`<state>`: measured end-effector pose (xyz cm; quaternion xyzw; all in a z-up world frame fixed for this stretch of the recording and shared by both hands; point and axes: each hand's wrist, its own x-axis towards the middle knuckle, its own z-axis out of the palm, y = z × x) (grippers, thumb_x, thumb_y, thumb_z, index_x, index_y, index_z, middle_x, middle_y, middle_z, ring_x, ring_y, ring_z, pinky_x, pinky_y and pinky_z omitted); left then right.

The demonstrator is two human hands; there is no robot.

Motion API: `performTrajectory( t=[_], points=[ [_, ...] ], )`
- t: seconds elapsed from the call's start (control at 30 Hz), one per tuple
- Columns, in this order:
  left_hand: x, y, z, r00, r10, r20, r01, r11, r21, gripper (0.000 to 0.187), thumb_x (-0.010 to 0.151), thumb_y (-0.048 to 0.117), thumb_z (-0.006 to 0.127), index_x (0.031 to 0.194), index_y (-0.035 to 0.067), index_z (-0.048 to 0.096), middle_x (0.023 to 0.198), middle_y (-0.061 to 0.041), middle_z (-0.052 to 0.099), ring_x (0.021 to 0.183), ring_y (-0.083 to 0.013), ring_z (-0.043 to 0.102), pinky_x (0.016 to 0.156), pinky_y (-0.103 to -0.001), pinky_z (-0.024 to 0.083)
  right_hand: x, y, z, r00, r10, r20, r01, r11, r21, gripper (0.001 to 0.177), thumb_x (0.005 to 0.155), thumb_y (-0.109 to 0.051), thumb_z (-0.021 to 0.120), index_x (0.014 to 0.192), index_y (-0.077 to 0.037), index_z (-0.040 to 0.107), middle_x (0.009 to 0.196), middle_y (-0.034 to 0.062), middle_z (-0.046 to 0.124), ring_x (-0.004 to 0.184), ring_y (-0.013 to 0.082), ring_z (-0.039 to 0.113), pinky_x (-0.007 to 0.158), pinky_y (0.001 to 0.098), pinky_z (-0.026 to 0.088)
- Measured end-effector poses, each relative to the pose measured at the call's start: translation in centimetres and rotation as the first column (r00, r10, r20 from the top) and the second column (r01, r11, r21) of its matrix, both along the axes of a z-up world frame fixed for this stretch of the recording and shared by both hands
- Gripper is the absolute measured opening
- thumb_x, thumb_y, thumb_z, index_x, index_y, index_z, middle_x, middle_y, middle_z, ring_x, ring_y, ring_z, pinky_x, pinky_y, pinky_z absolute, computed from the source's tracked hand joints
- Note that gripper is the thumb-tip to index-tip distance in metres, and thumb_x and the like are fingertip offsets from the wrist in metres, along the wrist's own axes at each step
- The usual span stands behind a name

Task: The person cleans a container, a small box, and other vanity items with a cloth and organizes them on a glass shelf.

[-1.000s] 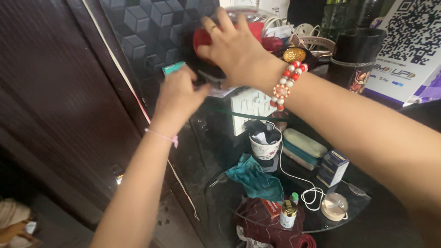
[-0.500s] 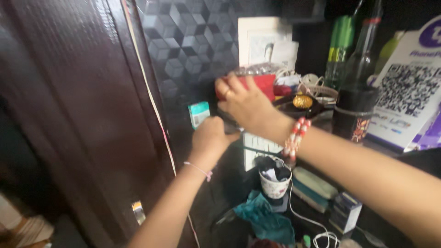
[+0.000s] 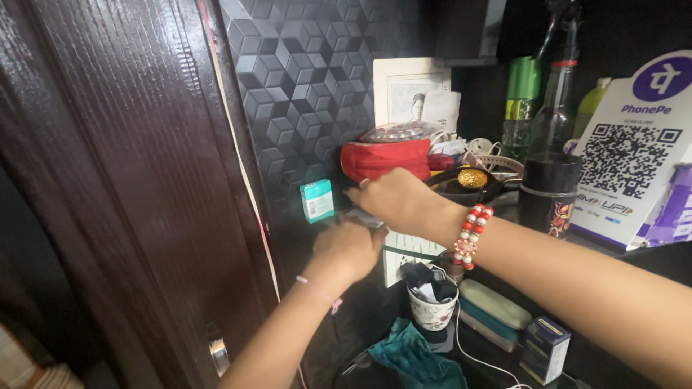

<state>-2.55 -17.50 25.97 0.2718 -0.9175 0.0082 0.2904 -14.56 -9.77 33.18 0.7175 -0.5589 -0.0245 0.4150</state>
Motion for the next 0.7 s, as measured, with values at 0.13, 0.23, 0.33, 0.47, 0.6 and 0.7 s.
performTrajectory(
  t=[0.13,0.23,0.33,0.47,0.6,0.7],
  points=[
    [0.8,0.5,0.1,0.989,-0.063,0.13,0.069,0.997,-0.041,0.066,0.098,0.061,0.044,0.128,0.005,0.061,0.141,-0.021,0.055,0.108,-0.0389,0.066,0.086,-0.052,0.054,0.2,0.2,-0.2,0.998,-0.051,0.03,0.052,0.998,-0.018,0.035,0.083,-0.013,0.068,0.117,-0.007,0.063,0.096,0.0149,0.071,0.07,0.0293,0.074,0.054,0.0411,0.056],
    [1.9,0.9,1.2,0.981,-0.103,0.161,0.112,0.993,-0.048,0.068,0.094,0.066,0.045,0.125,0.008,0.063,0.126,-0.017,0.066,0.106,-0.0368,0.067,0.086,-0.05,0.055,0.2,-0.1,-0.4,0.998,-0.048,0.045,0.048,0.999,0.003,0.034,0.084,-0.01,0.068,0.118,-0.007,0.062,0.097,0.0171,0.07,0.072,0.0303,0.074,0.056,0.0417,0.057],
    [2.3,0.8,3.1,0.969,-0.135,0.205,0.123,0.99,0.071,0.066,0.092,0.068,0.045,0.119,0.013,0.068,0.11,-0.014,0.073,0.088,-0.0334,0.072,0.077,-0.046,0.058,-0.2,-0.6,0.0,0.994,0.037,0.101,-0.044,0.997,0.063,0.037,0.078,-0.007,0.071,0.114,-0.003,0.062,0.097,0.0163,0.07,0.078,0.0328,0.074,0.063,0.0436,0.058],
    [1.6,-0.9,5.0,0.92,-0.099,0.38,0.0,0.968,0.252,0.073,0.097,0.071,0.041,0.11,0.007,0.075,0.082,-0.011,0.077,0.058,-0.0227,0.073,0.063,-0.038,0.06,-0.3,-0.6,0.6,0.971,-0.019,0.24,-0.014,0.99,0.138,0.039,0.075,-0.009,0.076,0.111,-0.002,0.061,0.099,0.0178,0.07,0.084,0.035,0.074,0.07,0.0456,0.058],
    [1.6,-2.1,4.1,0.95,-0.066,0.306,-0.007,0.973,0.23,0.059,0.093,0.066,0.045,0.125,0.019,0.062,0.083,-0.011,0.076,0.063,-0.0272,0.075,0.065,-0.042,0.059,-0.2,-0.1,1.1,0.975,-0.006,0.22,-0.024,0.991,0.132,0.047,0.072,-0.009,0.079,0.113,0.0,0.059,0.102,0.0199,0.07,0.089,0.0364,0.073,0.072,0.0462,0.057],
    [2.1,-2.3,2.5,0.99,-0.136,0.024,0.137,0.958,-0.25,0.048,0.088,0.058,0.062,0.104,0.016,0.077,0.09,-0.011,0.076,0.081,-0.0325,0.071,0.067,-0.047,0.055,0.0,0.0,1.6,0.977,-0.013,0.211,-0.018,0.99,0.142,0.049,0.071,-0.01,0.081,0.114,-0.001,0.059,0.103,0.0197,0.07,0.09,0.0373,0.072,0.072,0.0468,0.057]
  ],
)
